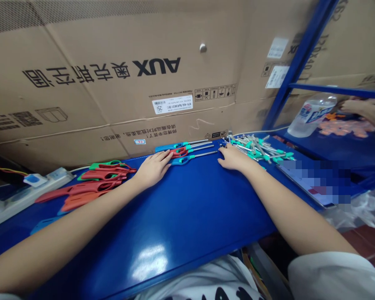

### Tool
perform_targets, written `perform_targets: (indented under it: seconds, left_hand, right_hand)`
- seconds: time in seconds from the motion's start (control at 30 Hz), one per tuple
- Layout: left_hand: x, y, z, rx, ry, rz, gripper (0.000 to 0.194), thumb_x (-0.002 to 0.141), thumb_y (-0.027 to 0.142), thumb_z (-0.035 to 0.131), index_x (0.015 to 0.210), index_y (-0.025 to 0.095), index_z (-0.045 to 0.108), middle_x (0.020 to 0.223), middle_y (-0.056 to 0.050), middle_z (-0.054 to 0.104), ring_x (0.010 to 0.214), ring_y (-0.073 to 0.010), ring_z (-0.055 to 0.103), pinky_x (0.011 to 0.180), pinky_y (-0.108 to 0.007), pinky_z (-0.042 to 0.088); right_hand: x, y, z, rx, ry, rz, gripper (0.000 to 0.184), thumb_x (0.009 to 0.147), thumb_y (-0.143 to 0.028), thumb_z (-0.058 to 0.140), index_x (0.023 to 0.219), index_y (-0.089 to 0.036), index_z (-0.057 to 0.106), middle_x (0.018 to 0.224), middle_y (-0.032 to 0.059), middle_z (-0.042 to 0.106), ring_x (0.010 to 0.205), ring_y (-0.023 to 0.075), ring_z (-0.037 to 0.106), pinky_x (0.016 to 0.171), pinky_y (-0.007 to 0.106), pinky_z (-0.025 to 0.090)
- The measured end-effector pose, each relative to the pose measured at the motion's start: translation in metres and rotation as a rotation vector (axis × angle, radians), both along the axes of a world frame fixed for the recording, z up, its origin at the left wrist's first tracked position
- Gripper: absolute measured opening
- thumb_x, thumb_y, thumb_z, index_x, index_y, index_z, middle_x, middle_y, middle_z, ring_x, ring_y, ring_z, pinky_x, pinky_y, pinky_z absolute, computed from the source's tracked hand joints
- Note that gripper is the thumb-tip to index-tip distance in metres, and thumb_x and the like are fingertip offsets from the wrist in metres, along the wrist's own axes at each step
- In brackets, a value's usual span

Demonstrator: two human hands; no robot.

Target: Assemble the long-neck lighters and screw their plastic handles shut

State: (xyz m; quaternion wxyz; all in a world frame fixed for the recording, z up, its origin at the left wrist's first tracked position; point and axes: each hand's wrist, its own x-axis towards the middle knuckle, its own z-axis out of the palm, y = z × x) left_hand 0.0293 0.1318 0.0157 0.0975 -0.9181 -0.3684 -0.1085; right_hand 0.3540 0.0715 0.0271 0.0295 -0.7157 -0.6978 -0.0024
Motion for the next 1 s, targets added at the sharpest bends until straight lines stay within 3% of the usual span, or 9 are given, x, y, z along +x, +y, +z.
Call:
perform_targets:
  seconds: [0.13, 0.27, 0.47, 0.83, 1.0]
  left_hand:
    - [0.001, -0.004, 0.002, 0.009, -0.002, -0.016, 0.053, 0.104, 0.038, 0.039, 0.151, 0.015, 0.045, 0.157, -0.016, 0.043, 0.143, -0.0335, 0.043, 0.116, -0.051, 0.038]
    - [0.003, -0.009, 0.002, 0.017, -0.001, -0.048, 0.050, 0.104, 0.040, 0.041, 0.150, 0.021, 0.049, 0.160, -0.011, 0.040, 0.148, -0.0314, 0.037, 0.121, -0.051, 0.030]
    - [0.003, -0.010, -0.001, 0.020, -0.005, -0.026, 0.052, 0.104, 0.044, 0.040, 0.147, 0.019, 0.053, 0.162, -0.013, 0.035, 0.149, -0.0353, 0.033, 0.121, -0.056, 0.027]
    - [0.002, -0.010, -0.002, 0.008, -0.012, -0.001, 0.053, 0.103, 0.045, 0.039, 0.144, 0.015, 0.055, 0.161, -0.016, 0.037, 0.146, -0.0367, 0.038, 0.118, -0.055, 0.033]
    - [-0.003, -0.018, 0.007, 0.020, -0.005, 0.000, 0.049, 0.103, 0.043, 0.042, 0.144, 0.019, 0.056, 0.162, -0.012, 0.037, 0.146, -0.0329, 0.039, 0.120, -0.051, 0.032]
  right_hand:
    - [-0.002, 0.000, 0.000, 0.053, 0.003, 0.047, 0.045, 0.092, -0.030, 0.052, 0.131, -0.012, 0.063, 0.134, 0.0228, 0.056, 0.125, 0.0390, 0.053, 0.101, 0.048, 0.047]
    - [-0.008, 0.000, -0.001, 0.077, 0.016, 0.179, 0.048, 0.095, -0.033, 0.051, 0.140, -0.017, 0.059, 0.145, 0.0170, 0.052, 0.134, 0.0370, 0.047, 0.109, 0.051, 0.041]
    - [-0.023, 0.000, -0.007, 0.043, 0.048, 0.335, 0.061, 0.101, -0.047, 0.042, 0.155, -0.018, 0.042, 0.161, 0.0137, 0.038, 0.148, 0.0345, 0.034, 0.121, 0.059, 0.023]
    - [-0.033, 0.001, -0.014, 0.000, 0.023, 0.361, 0.063, 0.103, -0.052, 0.034, 0.157, -0.020, 0.037, 0.163, 0.0122, 0.034, 0.152, 0.0319, 0.030, 0.123, 0.063, 0.016]
    - [-0.031, 0.001, -0.015, 0.039, -0.024, 0.333, 0.062, 0.102, -0.046, 0.037, 0.156, -0.017, 0.038, 0.162, 0.0143, 0.035, 0.150, 0.0338, 0.033, 0.122, 0.064, 0.018]
